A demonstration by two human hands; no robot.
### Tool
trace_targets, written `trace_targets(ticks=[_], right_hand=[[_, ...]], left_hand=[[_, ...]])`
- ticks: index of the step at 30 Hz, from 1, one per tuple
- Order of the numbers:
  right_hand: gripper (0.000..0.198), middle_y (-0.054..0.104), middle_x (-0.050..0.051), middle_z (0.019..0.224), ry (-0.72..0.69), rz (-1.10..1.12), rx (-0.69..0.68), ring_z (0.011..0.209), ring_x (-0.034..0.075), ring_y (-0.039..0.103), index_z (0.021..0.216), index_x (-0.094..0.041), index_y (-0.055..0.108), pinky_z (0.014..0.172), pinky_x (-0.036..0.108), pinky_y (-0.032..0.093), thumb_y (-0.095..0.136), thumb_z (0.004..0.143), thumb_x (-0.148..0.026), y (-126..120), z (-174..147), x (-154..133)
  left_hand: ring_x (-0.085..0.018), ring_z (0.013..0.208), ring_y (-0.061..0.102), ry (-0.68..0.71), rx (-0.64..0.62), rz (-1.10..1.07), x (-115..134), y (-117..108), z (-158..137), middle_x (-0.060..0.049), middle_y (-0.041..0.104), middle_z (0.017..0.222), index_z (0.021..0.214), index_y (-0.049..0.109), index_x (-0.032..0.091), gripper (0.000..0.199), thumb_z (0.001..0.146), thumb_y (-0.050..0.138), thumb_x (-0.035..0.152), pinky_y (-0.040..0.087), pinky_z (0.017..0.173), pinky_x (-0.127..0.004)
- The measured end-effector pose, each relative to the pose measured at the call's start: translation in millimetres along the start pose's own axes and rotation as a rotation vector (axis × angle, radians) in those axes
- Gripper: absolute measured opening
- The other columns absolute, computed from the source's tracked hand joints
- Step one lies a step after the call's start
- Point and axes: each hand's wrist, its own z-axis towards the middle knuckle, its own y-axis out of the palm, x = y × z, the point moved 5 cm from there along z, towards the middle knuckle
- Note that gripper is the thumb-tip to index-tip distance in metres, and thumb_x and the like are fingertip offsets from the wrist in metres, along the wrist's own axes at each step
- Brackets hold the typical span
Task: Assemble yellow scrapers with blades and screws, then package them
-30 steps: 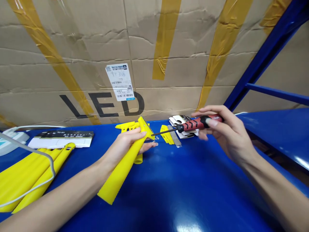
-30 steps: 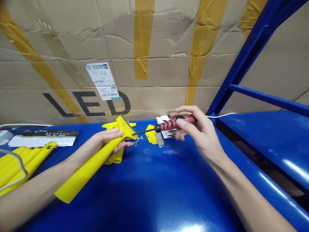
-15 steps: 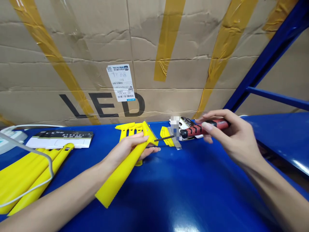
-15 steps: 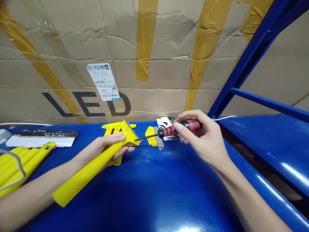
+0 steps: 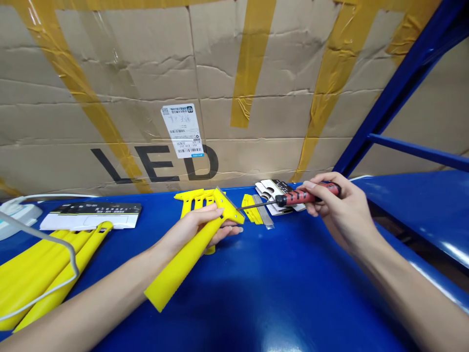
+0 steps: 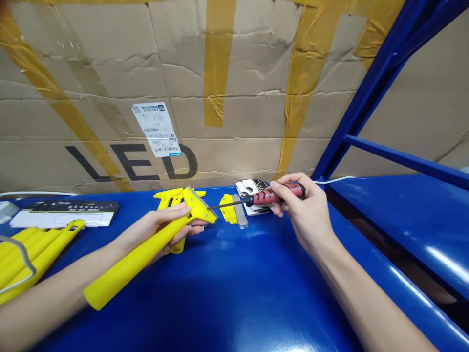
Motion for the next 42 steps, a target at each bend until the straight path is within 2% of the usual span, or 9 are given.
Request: trace_targets(ticks=[9, 20, 24, 27, 32, 35, 37, 40, 42], right_hand=[[0.021, 0.067, 0.000, 0.074, -0.041, 0.068, 0.011, 0.048, 0.013, 0.056, 0.081, -0.025, 0.059, 0.046, 0.029, 0.042, 0.079, 0.078, -0.031, 12.1, -9.7, -4.4], [0.023, 0.069, 0.000, 0.069, -0.101, 0.090, 0.033, 0.043, 0.012, 0.056, 0.079, -0.022, 0.063, 0.041, 0.027, 0.042, 0.083, 0.072, -0.028, 11.6, -6.8, -2.3], [0.026, 0.066, -0.002, 0.063, -0.129, 0.016, 0.040, 0.043, 0.014, 0.057, 0.080, -0.023, 0.063, 0.041, 0.026, 0.043, 0.085, 0.072, -0.033, 12.0, -10.7, -6.6], [0.026, 0.051, -0.005, 0.046, -0.204, -0.255, 0.104, 0.034, 0.010, 0.045, 0.077, -0.022, 0.066, 0.035, 0.024, 0.033, 0.076, 0.081, -0.046, 10.3, -19.9, -19.9], [0.034, 0.048, -0.004, 0.045, -0.298, -0.550, 0.045, 0.035, 0.008, 0.039, 0.071, -0.021, 0.067, 0.035, 0.024, 0.028, 0.065, 0.090, -0.049, 11.4, -26.3, -35.2], [0.016, 0.065, -0.001, 0.069, -0.420, -0.473, -0.085, 0.055, 0.013, 0.058, 0.088, -0.024, 0.070, 0.048, 0.025, 0.044, 0.076, 0.082, -0.038, 10.7, -21.2, -35.9], [0.024, 0.071, 0.003, 0.097, -0.435, -0.355, -0.164, 0.067, 0.016, 0.065, 0.100, -0.026, 0.070, 0.057, 0.029, 0.051, 0.078, 0.080, -0.037, 8.6, -16.9, -33.0], [0.022, 0.070, 0.003, 0.085, -0.286, -0.268, -0.176, 0.045, 0.011, 0.055, 0.100, -0.025, 0.071, 0.040, 0.028, 0.043, 0.063, 0.092, -0.043, 4.9, -10.9, -24.2], [0.020, 0.070, 0.003, 0.082, -0.266, -0.221, -0.133, 0.046, 0.012, 0.057, 0.102, -0.026, 0.071, 0.039, 0.027, 0.042, 0.063, 0.092, -0.041, 3.2, -10.5, -24.3]], left_hand=[[-0.026, 0.068, 0.077, 0.079, -0.045, 0.076, -5.3, -0.5, 1.6, -0.015, 0.076, 0.082, 0.158, 0.019, 0.012, 0.078, 0.092, 0.060, 0.008, 0.060, 0.055, -0.024], [-0.022, 0.054, 0.074, 0.060, -0.043, 0.066, -6.2, 1.9, 1.7, -0.016, 0.075, 0.077, 0.159, 0.012, 0.012, 0.078, 0.095, 0.055, 0.005, 0.056, 0.045, -0.019], [-0.022, 0.054, 0.074, 0.068, -0.028, 0.080, -7.6, -0.6, 3.1, -0.016, 0.076, 0.077, 0.159, 0.016, 0.012, 0.076, 0.095, 0.057, 0.008, 0.057, 0.046, -0.020], [-0.025, 0.065, 0.077, 0.110, 0.017, 0.094, -7.1, 0.0, -0.2, -0.016, 0.076, 0.079, 0.157, 0.025, 0.010, 0.073, 0.093, 0.060, 0.008, 0.060, 0.051, -0.021], [-0.026, 0.074, 0.078, 0.220, 0.115, 0.135, -3.6, 1.4, -7.2, -0.018, 0.073, 0.108, 0.146, 0.047, 0.009, 0.058, 0.090, 0.064, 0.008, 0.065, 0.060, -0.023], [-0.025, 0.073, 0.078, 0.253, 0.126, 0.179, -4.6, 0.7, -7.5, -0.015, 0.072, 0.109, 0.142, 0.050, 0.010, 0.053, 0.091, 0.065, 0.009, 0.065, 0.061, -0.024], [-0.026, 0.073, 0.078, 0.271, 0.101, 0.204, -6.4, 0.4, -6.0, -0.013, 0.071, 0.105, 0.134, 0.056, 0.008, 0.044, 0.091, 0.064, 0.009, 0.066, 0.062, -0.027], [-0.026, 0.072, 0.078, 0.292, 0.063, 0.221, -9.1, 0.0, -3.5, -0.012, 0.071, 0.103, 0.124, 0.062, 0.006, 0.036, 0.089, 0.066, 0.010, 0.067, 0.067, -0.032], [-0.025, 0.072, 0.078, 0.300, 0.058, 0.224, -10.0, -0.3, -3.4, -0.012, 0.071, 0.103, 0.125, 0.063, 0.007, 0.039, 0.087, 0.069, 0.011, 0.067, 0.070, -0.033]])
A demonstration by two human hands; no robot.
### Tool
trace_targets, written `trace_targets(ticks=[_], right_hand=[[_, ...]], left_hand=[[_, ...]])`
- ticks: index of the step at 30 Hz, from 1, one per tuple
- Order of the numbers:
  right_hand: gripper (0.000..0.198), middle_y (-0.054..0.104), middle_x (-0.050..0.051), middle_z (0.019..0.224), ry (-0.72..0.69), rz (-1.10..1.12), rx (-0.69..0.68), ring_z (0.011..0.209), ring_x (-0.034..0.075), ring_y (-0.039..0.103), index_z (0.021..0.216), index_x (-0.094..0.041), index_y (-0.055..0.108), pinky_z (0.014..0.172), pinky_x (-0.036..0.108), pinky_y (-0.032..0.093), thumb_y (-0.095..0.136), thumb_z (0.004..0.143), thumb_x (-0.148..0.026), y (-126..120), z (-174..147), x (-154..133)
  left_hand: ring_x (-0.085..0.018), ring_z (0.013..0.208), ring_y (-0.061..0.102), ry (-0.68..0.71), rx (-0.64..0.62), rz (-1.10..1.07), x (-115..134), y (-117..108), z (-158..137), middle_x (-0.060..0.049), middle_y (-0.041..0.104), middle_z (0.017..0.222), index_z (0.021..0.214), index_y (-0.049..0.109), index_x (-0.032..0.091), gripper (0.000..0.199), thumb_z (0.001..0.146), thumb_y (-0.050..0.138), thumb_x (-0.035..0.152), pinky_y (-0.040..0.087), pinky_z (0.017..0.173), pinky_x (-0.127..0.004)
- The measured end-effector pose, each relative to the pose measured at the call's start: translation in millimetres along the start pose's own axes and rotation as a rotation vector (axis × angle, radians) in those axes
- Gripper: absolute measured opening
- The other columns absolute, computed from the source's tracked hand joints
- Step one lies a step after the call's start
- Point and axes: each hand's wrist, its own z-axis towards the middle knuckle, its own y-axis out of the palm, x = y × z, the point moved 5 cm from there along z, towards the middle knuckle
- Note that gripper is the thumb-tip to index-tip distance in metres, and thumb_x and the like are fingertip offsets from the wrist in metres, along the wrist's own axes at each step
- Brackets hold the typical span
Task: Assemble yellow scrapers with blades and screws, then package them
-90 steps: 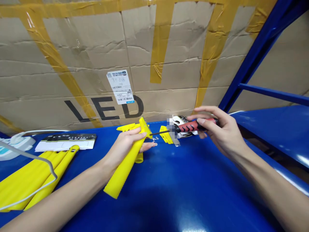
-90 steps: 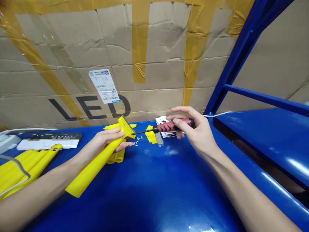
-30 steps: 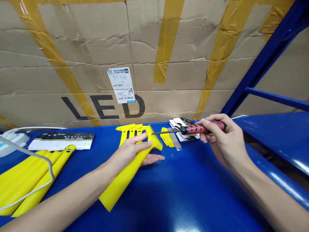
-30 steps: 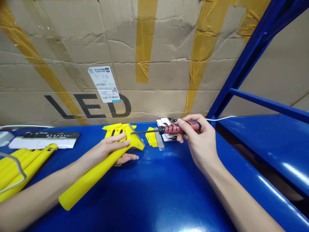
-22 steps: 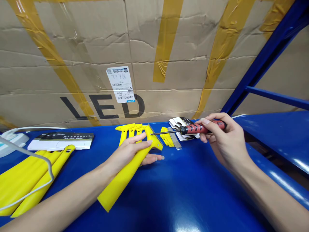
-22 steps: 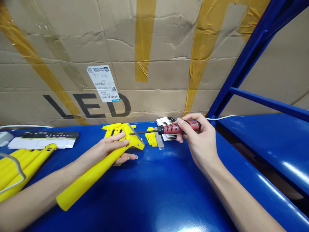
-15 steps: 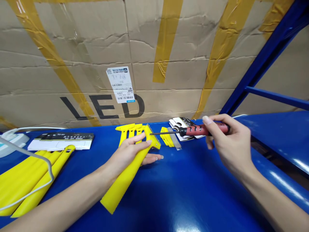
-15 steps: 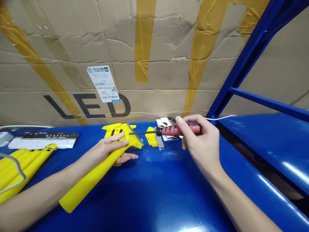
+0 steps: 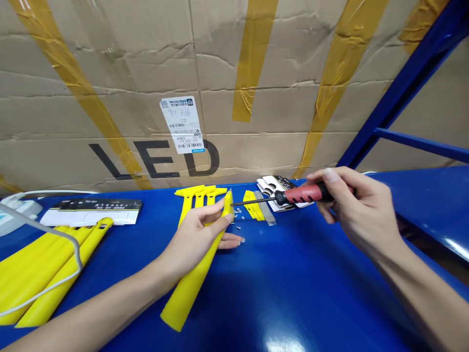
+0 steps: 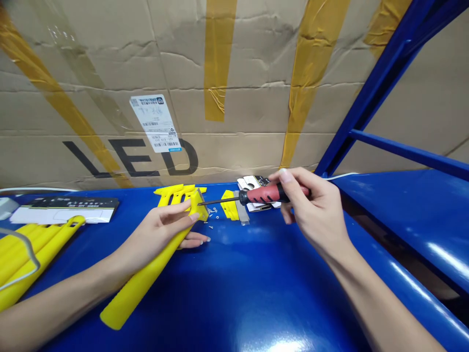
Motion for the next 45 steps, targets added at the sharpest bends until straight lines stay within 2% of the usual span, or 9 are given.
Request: trace_targets(ticks=[3, 7, 11, 15, 19, 33, 37, 41, 45], right_hand=[[0.045, 0.072, 0.003, 0.106, -0.067, 0.185, -0.021, 0.079, 0.020, 0.071, 0.118, -0.033, 0.065, 0.060, 0.032, 0.057, 0.081, 0.076, -0.031, 1.9, -1.1, -6.1], [0.018, 0.065, -0.001, 0.068, -0.009, 0.052, -0.042, 0.040, 0.010, 0.053, 0.096, -0.024, 0.072, 0.037, 0.025, 0.042, 0.066, 0.090, -0.040, 3.6, -3.6, -4.2], [0.032, 0.073, 0.005, 0.105, -0.134, -0.005, -0.067, 0.068, 0.016, 0.068, 0.113, -0.026, 0.070, 0.058, 0.030, 0.055, 0.077, 0.082, -0.031, 6.6, -5.9, -8.9], [0.020, 0.070, 0.002, 0.079, -0.026, -0.027, -0.106, 0.043, 0.010, 0.055, 0.104, -0.024, 0.074, 0.041, 0.027, 0.045, 0.065, 0.093, -0.037, 10.0, -6.6, -3.4], [0.044, 0.070, 0.006, 0.121, -0.093, 0.037, -0.072, 0.058, 0.014, 0.065, 0.127, -0.033, 0.064, 0.048, 0.030, 0.052, 0.075, 0.084, -0.035, 9.4, -7.2, -6.7], [0.048, 0.073, 0.005, 0.111, -0.023, 0.149, -0.040, 0.060, 0.016, 0.065, 0.121, -0.032, 0.061, 0.050, 0.031, 0.053, 0.080, 0.077, -0.037, 6.6, -2.6, -4.6], [0.020, 0.075, 0.007, 0.096, 0.028, 0.104, -0.031, 0.040, 0.008, 0.049, 0.095, -0.023, 0.069, 0.034, 0.026, 0.038, 0.066, 0.090, -0.042, 5.8, -1.8, -1.7], [0.032, 0.074, 0.004, 0.107, -0.015, 0.165, -0.029, 0.075, 0.019, 0.070, 0.105, -0.029, 0.063, 0.055, 0.030, 0.055, 0.079, 0.078, -0.035, 5.5, -1.6, -1.5], [0.019, 0.071, 0.003, 0.082, 0.049, 0.087, -0.063, 0.042, 0.011, 0.054, 0.096, -0.024, 0.067, 0.038, 0.027, 0.042, 0.069, 0.088, -0.042, 4.6, -0.6, 3.7]], left_hand=[[-0.025, 0.074, 0.078, 0.009, 0.021, 0.004, 1.5, -0.5, -2.3, -0.011, 0.073, 0.100, 0.131, 0.060, 0.008, 0.047, 0.086, 0.071, 0.012, 0.066, 0.071, -0.031], [-0.024, 0.075, 0.078, 0.004, 0.058, -0.008, 3.4, -1.6, -4.7, -0.009, 0.076, 0.090, 0.139, 0.053, 0.007, 0.053, 0.089, 0.068, 0.012, 0.066, 0.070, -0.028], [-0.025, 0.076, 0.078, 0.024, 0.058, -0.002, 3.2, -3.2, -2.7, -0.009, 0.077, 0.088, 0.152, 0.037, 0.009, 0.066, 0.092, 0.065, 0.014, 0.066, 0.069, -0.027], [-0.025, 0.075, 0.078, 0.077, 0.055, 0.001, 4.5, -4.8, -2.2, -0.011, 0.076, 0.100, 0.159, 0.024, 0.014, 0.076, 0.094, 0.063, 0.015, 0.067, 0.069, -0.030], [-0.025, 0.074, 0.078, 0.085, 0.014, -0.005, 5.0, -2.0, -4.0, -0.011, 0.076, 0.100, 0.160, 0.023, 0.017, 0.079, 0.092, 0.064, 0.013, 0.067, 0.070, -0.034], [-0.024, 0.077, 0.078, 0.036, 0.005, 0.056, 4.7, 4.9, -5.9, -0.012, 0.073, 0.102, 0.147, 0.044, 0.011, 0.055, 0.095, 0.061, 0.013, 0.066, 0.071, -0.030], [-0.025, 0.078, 0.078, 0.050, -0.001, 0.040, 3.3, 5.2, -4.2, -0.014, 0.074, 0.105, 0.149, 0.041, 0.012, 0.059, 0.094, 0.062, 0.014, 0.066, 0.074, -0.032], [-0.026, 0.077, 0.078, 0.052, -0.002, 0.038, 2.7, 4.2, -3.8, -0.015, 0.074, 0.105, 0.149, 0.042, 0.011, 0.061, 0.093, 0.063, 0.012, 0.066, 0.073, -0.033], [-0.027, 0.078, 0.078, 0.050, -0.001, 0.023, 2.0, 4.0, -4.9, -0.015, 0.074, 0.102, 0.149, 0.042, 0.011, 0.063, 0.091, 0.066, 0.012, 0.066, 0.073, -0.033]])
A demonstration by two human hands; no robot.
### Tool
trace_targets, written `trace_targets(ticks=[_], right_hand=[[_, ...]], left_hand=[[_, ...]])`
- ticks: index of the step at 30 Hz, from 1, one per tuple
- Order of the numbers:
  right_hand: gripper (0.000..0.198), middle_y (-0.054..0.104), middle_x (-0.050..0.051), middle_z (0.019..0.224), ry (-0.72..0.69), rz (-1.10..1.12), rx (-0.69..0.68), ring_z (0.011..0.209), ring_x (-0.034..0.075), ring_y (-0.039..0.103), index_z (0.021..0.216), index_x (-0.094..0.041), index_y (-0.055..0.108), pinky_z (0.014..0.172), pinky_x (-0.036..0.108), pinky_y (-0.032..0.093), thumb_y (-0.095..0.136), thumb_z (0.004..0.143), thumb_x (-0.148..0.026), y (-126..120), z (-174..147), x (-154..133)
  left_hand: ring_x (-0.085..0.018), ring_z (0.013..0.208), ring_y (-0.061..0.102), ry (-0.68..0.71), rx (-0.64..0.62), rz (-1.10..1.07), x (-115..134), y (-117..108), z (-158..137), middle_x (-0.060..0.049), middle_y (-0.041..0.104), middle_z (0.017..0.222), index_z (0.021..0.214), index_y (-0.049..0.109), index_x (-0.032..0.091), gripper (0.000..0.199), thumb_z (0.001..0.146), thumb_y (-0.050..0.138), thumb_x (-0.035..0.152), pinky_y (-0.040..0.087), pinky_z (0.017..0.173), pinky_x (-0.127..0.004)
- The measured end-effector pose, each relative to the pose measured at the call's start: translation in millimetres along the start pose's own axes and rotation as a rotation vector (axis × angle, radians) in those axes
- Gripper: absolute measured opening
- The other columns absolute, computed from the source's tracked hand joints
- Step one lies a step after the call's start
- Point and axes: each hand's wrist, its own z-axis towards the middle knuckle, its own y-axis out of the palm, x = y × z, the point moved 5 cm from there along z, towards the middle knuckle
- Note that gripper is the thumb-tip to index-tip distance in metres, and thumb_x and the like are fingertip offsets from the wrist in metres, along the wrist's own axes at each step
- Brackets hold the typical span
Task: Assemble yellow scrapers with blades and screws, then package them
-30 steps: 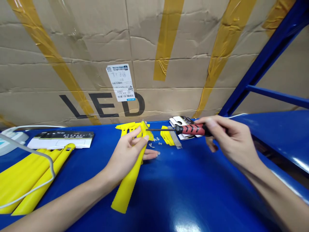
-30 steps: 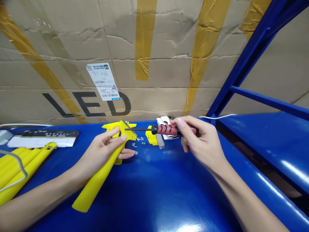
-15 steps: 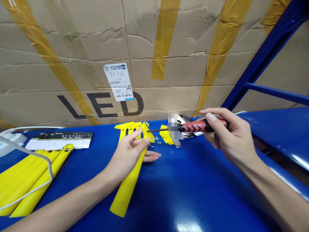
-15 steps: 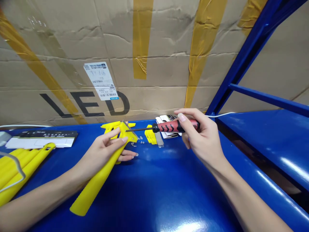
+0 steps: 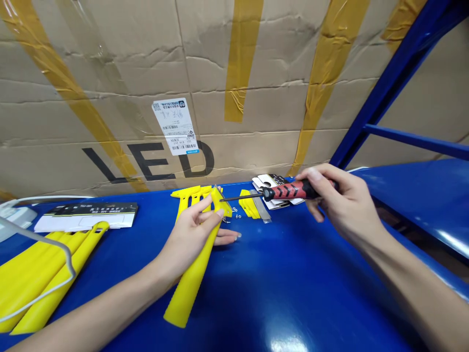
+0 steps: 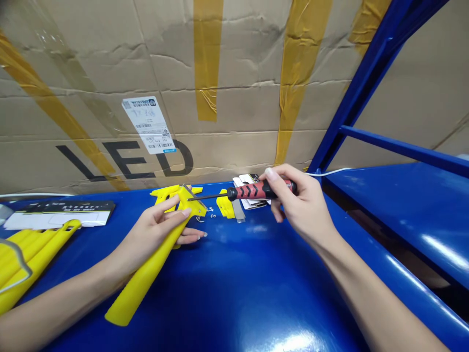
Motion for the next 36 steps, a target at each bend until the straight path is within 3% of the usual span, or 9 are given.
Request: trace_targets(ticks=[5, 11, 15, 19, 22, 26, 30, 33, 36], right_hand=[[0.024, 0.073, 0.005, 0.106, -0.029, 0.022, -0.030, 0.049, 0.012, 0.059, 0.103, -0.027, 0.067, 0.041, 0.028, 0.046, 0.072, 0.085, -0.042, 0.2, -0.6, -2.6], [0.029, 0.073, 0.005, 0.106, -0.080, 0.114, 0.005, 0.070, 0.017, 0.068, 0.101, -0.026, 0.067, 0.051, 0.027, 0.052, 0.081, 0.077, -0.032, 1.3, -0.9, -8.0], [0.019, 0.071, 0.004, 0.084, -0.019, 0.024, -0.003, 0.045, 0.010, 0.054, 0.091, -0.021, 0.069, 0.038, 0.024, 0.040, 0.066, 0.090, -0.039, 1.1, -0.6, -4.7], [0.024, 0.073, 0.005, 0.107, -0.112, 0.025, 0.016, 0.066, 0.015, 0.066, 0.097, -0.025, 0.066, 0.053, 0.028, 0.053, 0.079, 0.080, -0.034, -1.3, -1.8, -8.5], [0.022, 0.072, 0.004, 0.086, -0.018, -0.057, -0.001, 0.043, 0.010, 0.053, 0.089, -0.022, 0.067, 0.038, 0.026, 0.042, 0.067, 0.089, -0.043, -0.1, -2.2, -4.6], [0.028, 0.073, 0.004, 0.106, -0.094, -0.019, 0.005, 0.062, 0.014, 0.064, 0.101, -0.027, 0.067, 0.049, 0.027, 0.050, 0.081, 0.078, -0.033, 0.4, -2.1, -7.3], [0.013, 0.073, 0.002, 0.089, -0.037, -0.019, 0.012, 0.046, 0.009, 0.053, 0.096, -0.025, 0.069, 0.040, 0.025, 0.040, 0.072, 0.087, -0.034, 1.2, -1.1, -2.1], [0.029, 0.072, 0.004, 0.114, -0.120, 0.072, -0.007, 0.065, 0.014, 0.064, 0.104, -0.029, 0.067, 0.053, 0.029, 0.051, 0.079, 0.079, -0.025, 3.8, -2.5, -6.7], [0.011, 0.073, 0.005, 0.105, -0.116, -0.006, -0.003, 0.050, 0.011, 0.057, 0.097, -0.026, 0.069, 0.044, 0.029, 0.046, 0.071, 0.087, -0.030, 5.0, -4.7, -8.9]], left_hand=[[-0.026, 0.075, 0.078, 0.003, 0.023, -0.024, -0.9, -0.2, 0.0, -0.011, 0.076, 0.095, 0.157, 0.029, 0.016, 0.077, 0.090, 0.066, 0.011, 0.066, 0.070, -0.033], [-0.026, 0.078, 0.078, 0.001, 0.008, 0.022, -1.6, 0.8, -0.7, -0.012, 0.074, 0.097, 0.145, 0.047, 0.010, 0.054, 0.093, 0.062, 0.011, 0.066, 0.073, -0.032], [-0.026, 0.079, 0.078, 0.008, -0.008, 0.040, -2.1, 1.1, -0.8, -0.011, 0.074, 0.096, 0.146, 0.044, 0.010, 0.056, 0.093, 0.062, 0.012, 0.065, 0.077, -0.035], [-0.026, 0.078, 0.078, 0.005, 0.007, 0.032, -0.5, 1.0, -1.3, -0.011, 0.075, 0.095, 0.146, 0.045, 0.010, 0.056, 0.093, 0.062, 0.012, 0.065, 0.079, -0.038], [-0.026, 0.076, 0.078, -0.003, 0.017, 0.015, 0.3, 0.9, -1.0, -0.011, 0.075, 0.090, 0.148, 0.044, 0.009, 0.059, 0.092, 0.062, 0.010, 0.065, 0.080, -0.040], [-0.026, 0.077, 0.078, 0.000, 0.017, 0.020, 0.8, 0.9, 0.2, -0.011, 0.075, 0.091, 0.149, 0.042, 0.009, 0.059, 0.093, 0.061, 0.010, 0.065, 0.078, -0.037], [-0.024, 0.075, 0.078, -0.013, 0.008, 0.024, 0.8, 1.3, 0.7, -0.010, 0.074, 0.091, 0.146, 0.044, 0.009, 0.054, 0.094, 0.060, 0.011, 0.066, 0.071, -0.030], [-0.023, 0.075, 0.078, -0.010, -0.005, 0.016, 0.5, 1.4, 1.4, -0.008, 0.073, 0.090, 0.142, 0.047, 0.009, 0.050, 0.094, 0.060, 0.011, 0.065, 0.069, -0.027], [-0.024, 0.077, 0.078, -0.007, -0.019, 0.009, -1.1, 0.8, 1.6, -0.008, 0.073, 0.089, 0.143, 0.045, 0.009, 0.051, 0.095, 0.060, 0.011, 0.065, 0.069, -0.027]])
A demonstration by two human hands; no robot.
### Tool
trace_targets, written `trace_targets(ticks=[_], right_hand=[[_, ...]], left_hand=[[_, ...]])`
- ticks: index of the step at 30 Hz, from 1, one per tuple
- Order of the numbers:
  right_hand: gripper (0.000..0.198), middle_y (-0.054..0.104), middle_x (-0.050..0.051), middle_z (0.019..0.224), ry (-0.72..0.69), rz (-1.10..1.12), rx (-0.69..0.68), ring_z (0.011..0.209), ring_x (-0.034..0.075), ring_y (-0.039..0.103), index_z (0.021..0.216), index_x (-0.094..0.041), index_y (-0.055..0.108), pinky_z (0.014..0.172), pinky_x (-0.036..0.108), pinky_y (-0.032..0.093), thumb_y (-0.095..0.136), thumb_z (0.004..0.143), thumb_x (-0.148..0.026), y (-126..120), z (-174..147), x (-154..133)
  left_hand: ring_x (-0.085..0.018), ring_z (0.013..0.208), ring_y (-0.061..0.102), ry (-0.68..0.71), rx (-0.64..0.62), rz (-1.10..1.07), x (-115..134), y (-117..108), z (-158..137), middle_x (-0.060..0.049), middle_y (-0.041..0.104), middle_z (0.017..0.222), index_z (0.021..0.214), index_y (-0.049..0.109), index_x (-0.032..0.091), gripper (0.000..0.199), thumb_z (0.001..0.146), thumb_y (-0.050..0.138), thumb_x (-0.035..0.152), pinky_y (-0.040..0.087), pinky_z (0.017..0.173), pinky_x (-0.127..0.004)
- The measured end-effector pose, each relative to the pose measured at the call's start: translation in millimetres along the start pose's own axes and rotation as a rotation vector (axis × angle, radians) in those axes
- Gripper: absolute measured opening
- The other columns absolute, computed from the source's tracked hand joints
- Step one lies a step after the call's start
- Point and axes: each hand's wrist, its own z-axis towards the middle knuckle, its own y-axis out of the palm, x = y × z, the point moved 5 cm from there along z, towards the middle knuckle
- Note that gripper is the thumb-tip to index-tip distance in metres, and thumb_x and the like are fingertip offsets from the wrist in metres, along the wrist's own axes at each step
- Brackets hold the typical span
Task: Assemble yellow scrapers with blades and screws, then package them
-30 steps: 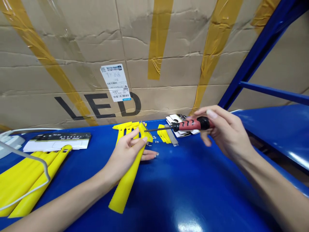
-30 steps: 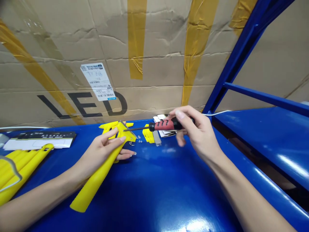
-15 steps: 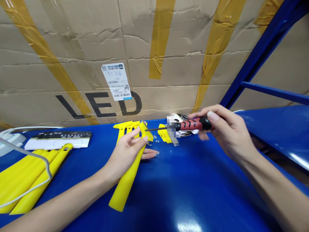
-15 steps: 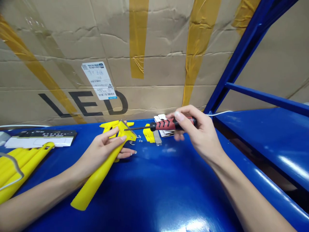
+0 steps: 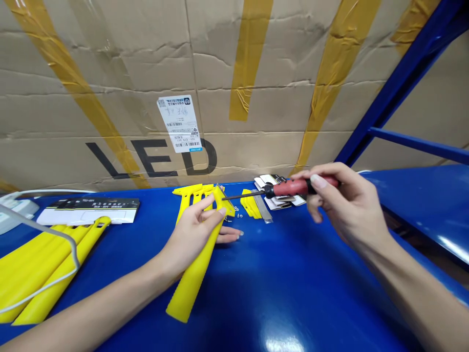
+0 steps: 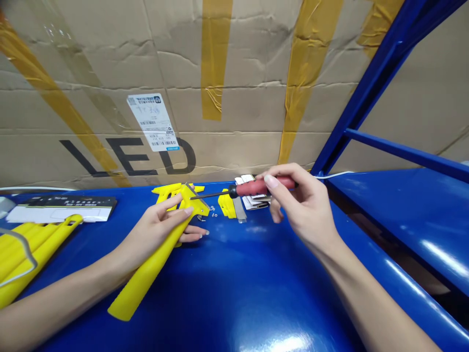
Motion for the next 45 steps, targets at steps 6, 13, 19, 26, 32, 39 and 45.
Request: trace_targets(ticks=[6, 13, 19, 26, 32, 39, 45], right_hand=[[0.028, 0.072, 0.006, 0.114, -0.100, -0.071, -0.010, 0.070, 0.017, 0.068, 0.107, -0.027, 0.066, 0.055, 0.031, 0.054, 0.078, 0.082, -0.032, 0.3, -2.0, -9.4], [0.033, 0.073, 0.005, 0.114, -0.134, -0.053, 0.014, 0.079, 0.019, 0.070, 0.111, -0.028, 0.067, 0.058, 0.029, 0.055, 0.079, 0.080, -0.027, -0.6, -1.3, -10.0], [0.008, 0.074, 0.002, 0.094, -0.162, -0.172, 0.081, 0.050, 0.011, 0.060, 0.093, -0.024, 0.073, 0.050, 0.030, 0.050, 0.074, 0.085, -0.023, -2.7, -3.1, -15.2], [0.005, 0.075, 0.002, 0.092, -0.165, -0.113, 0.140, 0.048, 0.011, 0.060, 0.087, -0.023, 0.074, 0.053, 0.032, 0.050, 0.074, 0.083, -0.019, -6.9, -2.4, -15.6], [0.007, 0.071, 0.006, 0.070, 0.042, 0.207, 0.323, 0.048, 0.015, 0.059, 0.071, -0.016, 0.070, 0.036, 0.025, 0.034, 0.073, 0.072, -0.011, -20.4, 7.2, -0.8], [0.008, 0.062, 0.003, 0.064, 0.271, 0.377, 0.486, 0.047, 0.008, 0.048, 0.062, -0.013, 0.066, 0.035, 0.020, 0.030, 0.071, 0.067, -0.009, -27.6, 9.6, 20.9], [0.010, 0.054, -0.002, 0.058, 0.401, 0.426, 0.401, 0.038, 0.005, 0.040, 0.062, -0.015, 0.063, 0.035, 0.020, 0.028, 0.071, 0.068, -0.015, -14.8, 7.1, 32.8]], left_hand=[[-0.024, 0.078, 0.078, -0.019, -0.007, -0.017, 0.5, 0.0, -1.6, -0.010, 0.074, 0.091, 0.145, 0.042, 0.009, 0.053, 0.096, 0.059, 0.012, 0.065, 0.069, -0.026], [-0.024, 0.077, 0.078, -0.015, -0.016, -0.029, 0.4, 0.3, 3.2, -0.007, 0.073, 0.086, 0.138, 0.046, 0.009, 0.043, 0.097, 0.057, 0.012, 0.065, 0.065, -0.024], [-0.025, 0.084, 0.078, 0.025, -0.112, -0.019, -3.1, 2.5, 5.1, -0.012, 0.073, 0.102, 0.119, 0.051, 0.010, 0.027, 0.096, 0.061, 0.020, 0.064, 0.065, -0.021], [-0.024, 0.084, 0.078, 0.039, -0.146, -0.008, -0.6, 4.6, 5.2, -0.012, 0.072, 0.109, 0.122, 0.049, 0.013, 0.033, 0.095, 0.064, 0.023, 0.063, 0.063, -0.022], [-0.021, 0.077, 0.077, 0.130, -0.152, 0.217, 10.6, 2.0, 4.6, -0.010, 0.076, 0.094, 0.113, 0.060, 0.009, 0.030, 0.089, 0.070, 0.025, 0.062, 0.061, -0.024], [-0.026, 0.089, 0.077, 0.697, -0.119, 0.887, 39.2, -9.1, 7.3, -0.011, 0.079, 0.105, 0.122, 0.071, 0.016, 0.037, 0.087, 0.066, 0.026, 0.064, 0.080, -0.041], [-0.031, 0.116, 0.068, 1.225, -0.113, 1.167, 40.1, -11.7, 5.2, -0.023, 0.062, 0.136, 0.105, 0.078, 0.015, 0.022, 0.087, 0.066, 0.019, 0.059, 0.093, -0.043]])
